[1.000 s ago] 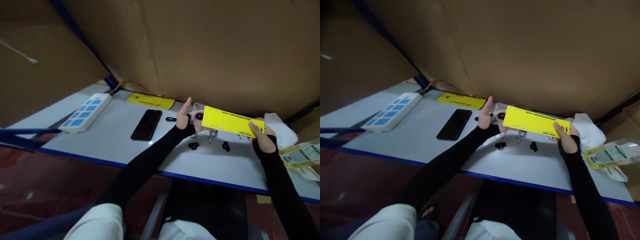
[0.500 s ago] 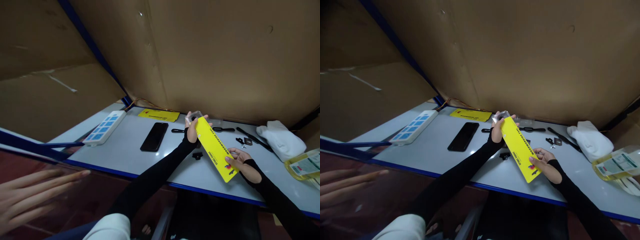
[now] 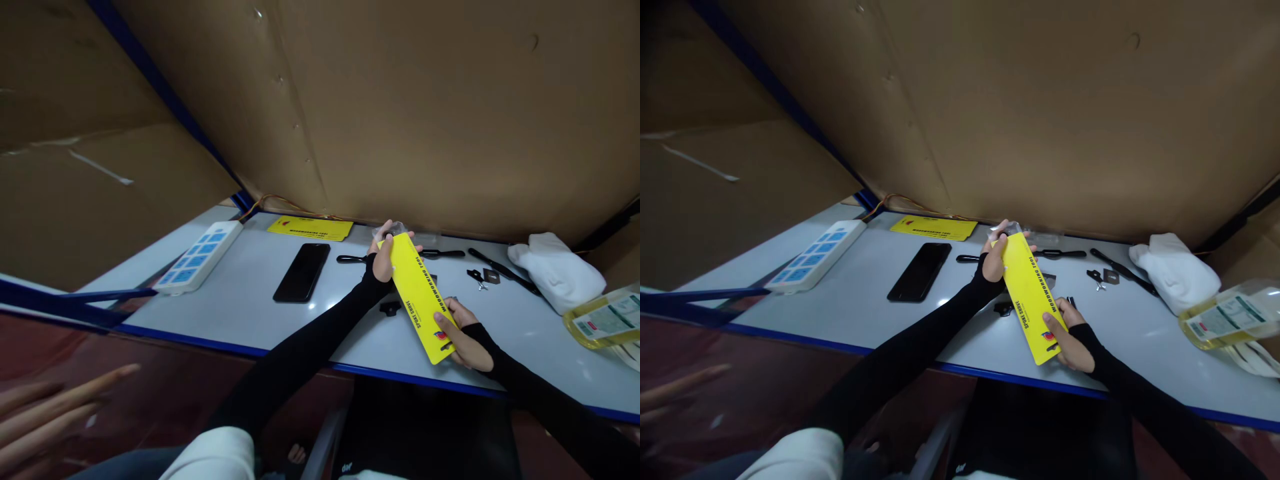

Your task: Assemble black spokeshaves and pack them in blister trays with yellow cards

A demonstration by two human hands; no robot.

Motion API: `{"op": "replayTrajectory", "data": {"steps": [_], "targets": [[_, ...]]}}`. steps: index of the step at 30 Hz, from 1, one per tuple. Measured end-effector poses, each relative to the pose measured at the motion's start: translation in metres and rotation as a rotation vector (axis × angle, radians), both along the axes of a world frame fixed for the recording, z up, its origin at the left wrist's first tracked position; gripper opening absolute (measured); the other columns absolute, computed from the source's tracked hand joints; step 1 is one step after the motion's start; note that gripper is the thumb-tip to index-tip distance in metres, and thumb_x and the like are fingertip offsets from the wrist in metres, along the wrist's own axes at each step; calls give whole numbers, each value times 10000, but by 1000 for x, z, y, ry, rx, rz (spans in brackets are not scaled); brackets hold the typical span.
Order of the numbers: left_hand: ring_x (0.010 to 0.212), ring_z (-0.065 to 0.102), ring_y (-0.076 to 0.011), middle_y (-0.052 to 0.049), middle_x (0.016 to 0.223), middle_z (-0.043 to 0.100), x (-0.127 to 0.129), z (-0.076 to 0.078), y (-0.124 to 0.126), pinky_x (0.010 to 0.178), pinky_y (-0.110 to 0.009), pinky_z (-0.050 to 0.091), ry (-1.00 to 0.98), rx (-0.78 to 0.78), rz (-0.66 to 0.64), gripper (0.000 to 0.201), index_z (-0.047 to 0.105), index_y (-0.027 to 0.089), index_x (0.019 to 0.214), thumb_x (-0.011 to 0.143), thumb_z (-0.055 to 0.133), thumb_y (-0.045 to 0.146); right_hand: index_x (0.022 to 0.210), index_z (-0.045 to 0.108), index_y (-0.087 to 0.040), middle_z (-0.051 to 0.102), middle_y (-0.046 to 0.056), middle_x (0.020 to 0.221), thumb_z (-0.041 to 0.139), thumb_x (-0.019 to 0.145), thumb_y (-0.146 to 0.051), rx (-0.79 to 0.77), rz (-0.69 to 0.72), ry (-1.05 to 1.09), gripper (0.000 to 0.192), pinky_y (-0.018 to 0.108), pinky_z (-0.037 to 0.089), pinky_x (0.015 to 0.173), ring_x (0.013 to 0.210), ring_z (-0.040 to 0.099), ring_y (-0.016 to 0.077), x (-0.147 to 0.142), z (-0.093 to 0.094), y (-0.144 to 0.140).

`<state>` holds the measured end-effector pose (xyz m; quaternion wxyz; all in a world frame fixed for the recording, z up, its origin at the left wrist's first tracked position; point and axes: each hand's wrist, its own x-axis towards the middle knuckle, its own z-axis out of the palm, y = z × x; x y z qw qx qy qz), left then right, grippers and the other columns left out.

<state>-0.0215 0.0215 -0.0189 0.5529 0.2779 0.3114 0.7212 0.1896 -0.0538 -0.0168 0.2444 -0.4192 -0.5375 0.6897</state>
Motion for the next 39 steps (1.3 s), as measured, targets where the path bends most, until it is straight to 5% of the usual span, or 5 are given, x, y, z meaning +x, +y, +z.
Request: {"op": "replayTrajectory", "data": {"steps": [5, 12, 21, 29, 39], "targets": [[1046, 741, -317, 47, 1139, 800, -2, 0, 0, 806, -470, 581, 54, -39, 26, 743, 440, 506, 1495, 822, 725, 640, 859, 417, -249, 689, -23, 719, 757, 749, -755, 51, -101, 39, 620, 170, 346, 313, 409, 539, 81, -9, -9, 1], [990, 767, -393, -31, 1142, 802, 2, 3, 0, 839, -630, 605, 69, -14, 104, 624, 521, 429, 1451, 864, 648, 599, 923, 514, -211, 706, 4, 704, 696, 744, -807, 81, -92, -153, 649, 160, 306, 242, 332, 483, 69, -12, -7, 8], [972, 764, -399, -80, 1071, 802, 10, -3, 5, 843, -623, 598, -6, -87, 100, 627, 540, 345, 1410, 846, 720, 550, 1049, 615, -196, 700, 8, 672, 675, 793, -782, 80, -84, -226, 643, 174, 356, 242, 351, 530, 101, -6, -14, 15], [1201, 689, -416, -82, 1162, 777, 3, 6, 4, 948, -616, 558, -76, -7, 57, 548, 539, 351, 1403, 893, 677, 495, 946, 567, -192, 760, 68, 760, 788, 630, -813, 75, -28, -207, 731, 222, 404, 261, 338, 570, 131, 2, 0, 22], [857, 754, -326, -112, 1066, 774, 2, 4, 6, 799, -548, 603, -71, -40, 103, 519, 534, 288, 1354, 909, 663, 520, 819, 440, -216, 802, 95, 806, 773, 689, -789, 107, -26, -136, 676, 163, 322, 272, 293, 553, 98, 2, -6, 16]]}}
